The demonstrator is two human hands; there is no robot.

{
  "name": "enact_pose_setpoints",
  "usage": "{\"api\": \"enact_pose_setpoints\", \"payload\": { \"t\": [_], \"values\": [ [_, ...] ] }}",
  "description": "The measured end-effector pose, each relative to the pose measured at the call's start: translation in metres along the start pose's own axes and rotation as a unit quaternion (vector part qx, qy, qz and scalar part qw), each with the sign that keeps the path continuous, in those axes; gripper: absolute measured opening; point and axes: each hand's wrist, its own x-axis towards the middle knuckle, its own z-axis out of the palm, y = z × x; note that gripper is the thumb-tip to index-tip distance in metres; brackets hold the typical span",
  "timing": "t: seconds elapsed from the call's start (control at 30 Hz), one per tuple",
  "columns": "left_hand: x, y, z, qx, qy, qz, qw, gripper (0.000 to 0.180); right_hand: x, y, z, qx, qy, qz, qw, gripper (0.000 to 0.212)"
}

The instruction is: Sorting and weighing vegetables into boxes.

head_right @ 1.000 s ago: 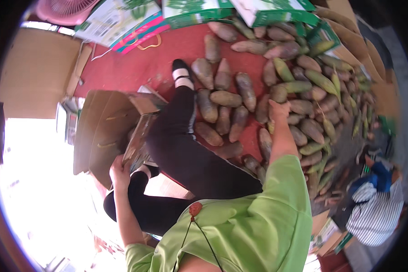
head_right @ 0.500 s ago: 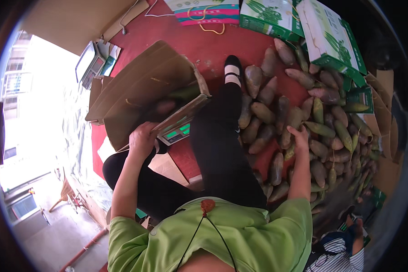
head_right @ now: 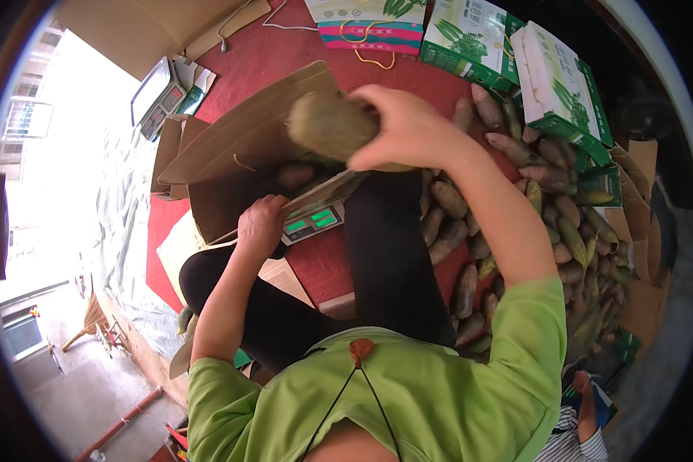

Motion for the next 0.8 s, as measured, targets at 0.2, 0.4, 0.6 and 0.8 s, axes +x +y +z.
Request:
{"api": "enact_pose_setpoints", "payload": {
  "t": [0.2,0.4,0.6,0.8],
  "values": [
    [0.003,0.006,-0.002,0.076,0.009,0.012,0.997,0.01,0.094,-0.007,0.094,-0.17,-0.147,0.024,0.974,0.076],
    [0.005,0.011,0.006,0.178,-0.048,-0.039,0.982,0.007,0.13,-0.003,0.177,-0.187,-0.222,0.111,0.95,0.04],
    [0.004,0.018,-0.002,0.134,-0.04,-0.039,0.989,0.022,0.136,-0.007,0.216,-0.148,-0.236,0.089,0.956,0.037],
    [0.009,0.015,0.0,0.132,-0.041,-0.028,0.99,0.016,0.115,-0.031,0.168,-0.057,-0.078,-0.052,0.994,0.042]
  ]
}}
